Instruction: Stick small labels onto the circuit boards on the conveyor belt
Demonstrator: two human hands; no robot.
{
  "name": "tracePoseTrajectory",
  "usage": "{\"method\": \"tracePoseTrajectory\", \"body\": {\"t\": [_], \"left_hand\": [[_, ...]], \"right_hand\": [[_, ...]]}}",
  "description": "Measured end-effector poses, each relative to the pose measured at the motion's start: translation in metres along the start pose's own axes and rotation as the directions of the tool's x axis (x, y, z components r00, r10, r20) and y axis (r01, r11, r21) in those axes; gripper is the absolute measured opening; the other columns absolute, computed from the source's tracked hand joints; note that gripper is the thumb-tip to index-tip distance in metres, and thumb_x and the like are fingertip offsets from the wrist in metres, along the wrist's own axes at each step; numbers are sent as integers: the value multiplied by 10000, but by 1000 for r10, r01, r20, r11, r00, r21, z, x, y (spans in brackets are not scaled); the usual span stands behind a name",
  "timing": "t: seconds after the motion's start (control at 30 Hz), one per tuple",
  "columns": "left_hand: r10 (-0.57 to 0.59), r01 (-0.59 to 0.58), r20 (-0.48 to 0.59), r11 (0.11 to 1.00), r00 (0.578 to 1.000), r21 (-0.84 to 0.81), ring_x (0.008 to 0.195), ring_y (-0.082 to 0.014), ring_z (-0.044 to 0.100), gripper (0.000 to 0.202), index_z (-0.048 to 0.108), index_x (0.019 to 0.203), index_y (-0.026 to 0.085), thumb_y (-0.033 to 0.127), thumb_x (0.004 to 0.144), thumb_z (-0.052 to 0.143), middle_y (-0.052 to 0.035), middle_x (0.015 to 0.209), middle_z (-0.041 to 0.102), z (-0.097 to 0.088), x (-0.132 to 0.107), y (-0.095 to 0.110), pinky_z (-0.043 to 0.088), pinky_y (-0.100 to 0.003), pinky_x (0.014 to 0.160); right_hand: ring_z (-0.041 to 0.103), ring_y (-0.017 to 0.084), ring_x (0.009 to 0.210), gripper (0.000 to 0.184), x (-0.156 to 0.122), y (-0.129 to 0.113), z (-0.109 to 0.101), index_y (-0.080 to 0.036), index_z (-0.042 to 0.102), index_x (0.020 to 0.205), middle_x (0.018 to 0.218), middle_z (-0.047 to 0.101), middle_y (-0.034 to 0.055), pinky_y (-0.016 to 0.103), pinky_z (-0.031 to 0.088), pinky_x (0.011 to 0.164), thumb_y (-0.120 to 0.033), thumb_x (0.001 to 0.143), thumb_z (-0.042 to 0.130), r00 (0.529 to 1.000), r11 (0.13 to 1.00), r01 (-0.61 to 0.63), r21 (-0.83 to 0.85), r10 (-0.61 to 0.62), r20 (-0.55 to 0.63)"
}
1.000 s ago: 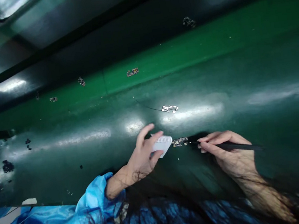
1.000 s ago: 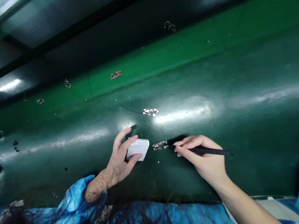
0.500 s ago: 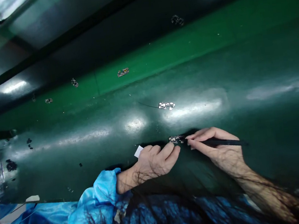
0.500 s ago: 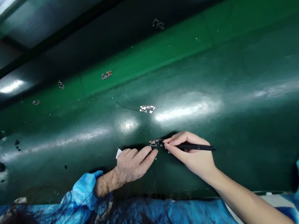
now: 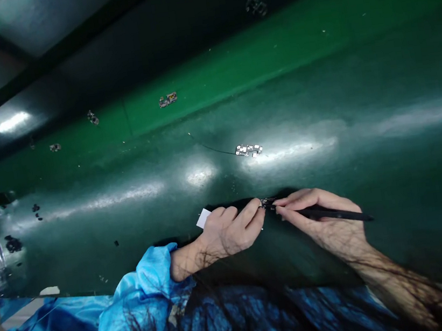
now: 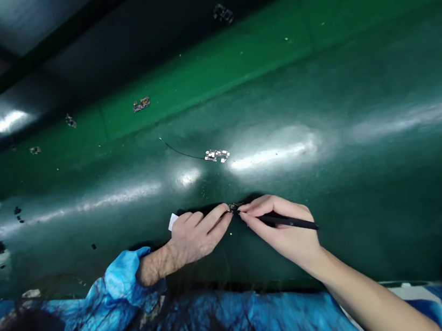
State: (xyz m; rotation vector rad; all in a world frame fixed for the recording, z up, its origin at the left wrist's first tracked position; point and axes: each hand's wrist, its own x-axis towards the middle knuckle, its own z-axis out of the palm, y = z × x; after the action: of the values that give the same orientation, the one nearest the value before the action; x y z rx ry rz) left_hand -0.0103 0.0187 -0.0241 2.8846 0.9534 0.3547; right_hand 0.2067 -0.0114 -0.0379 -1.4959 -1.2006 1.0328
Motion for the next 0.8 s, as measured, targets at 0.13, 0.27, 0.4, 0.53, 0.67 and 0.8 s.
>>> {"method": "tracePoseTrajectory", "body": {"t": [0.13, 0.27, 0.4, 0.53, 0.67, 0.8], "left_hand": [[-3, 3, 12, 1000, 1000, -16, 577, -101, 566, 253, 801, 1112, 269, 154, 1017, 597, 18, 1238, 828, -2, 2, -1, 408, -301, 501], [-18, 21, 61, 998, 998, -51, 574, -94, 572, 281, 796, 1106, 270, 153, 1041, 549, 25, 1219, 828, -3, 4, -2, 377, -293, 515], [-40, 59, 191, 994, 981, -91, 605, -93, 603, 314, 789, 1136, 298, 172, 1051, 514, 20, 1239, 820, -5, 5, -3, 365, -290, 535], [-19, 24, 104, 998, 994, -53, 600, -91, 600, 305, 797, 1122, 301, 174, 1044, 531, 23, 1213, 828, -4, 5, -2, 394, -288, 532], [4, -2, -92, 1000, 996, 23, 580, -95, 562, 247, 812, 1056, 262, 146, 1017, 597, 40, 1143, 850, -4, 7, -2, 425, -280, 527], [46, -42, -106, 999, 993, 33, 571, -95, 526, 201, 818, 1045, 228, 136, 982, 651, 32, 1194, 846, -9, 7, -9, 416, -278, 515]], "right_hand": [[821, 176, 710, 165, 1, -1, 1, -291, 748, 708, 777, 848, -20, 259, 693, 711, -233, 800, 872, 1000, 1000, 6, -11, -6, 10], [819, 179, 698, 162, 0, -1, 1, -286, 747, 706, 773, 846, -17, 264, 694, 703, -230, 804, 863, 1000, 1000, 11, -10, -11, 14], [822, 195, 710, 162, -3, 1, 1, -292, 745, 712, 782, 847, -17, 296, 704, 700, -222, 812, 851, 1000, 1000, 2, -16, -2, 17], [826, 191, 730, 157, -5, 2, 0, -299, 747, 723, 806, 852, -22, 295, 705, 719, -227, 815, 851, 1000, 1000, -4, -13, 5, 19], [822, 168, 728, 166, -3, -2, 1, -296, 746, 719, 790, 848, -28, 261, 693, 734, -215, 809, 859, 1000, 1000, -23, 2, 23, 7], [820, 161, 728, 172, 0, -7, -2, -282, 741, 714, 778, 843, -15, 246, 686, 716, -226, 791, 883, 997, 997, -71, 38, 72, -16]]}}
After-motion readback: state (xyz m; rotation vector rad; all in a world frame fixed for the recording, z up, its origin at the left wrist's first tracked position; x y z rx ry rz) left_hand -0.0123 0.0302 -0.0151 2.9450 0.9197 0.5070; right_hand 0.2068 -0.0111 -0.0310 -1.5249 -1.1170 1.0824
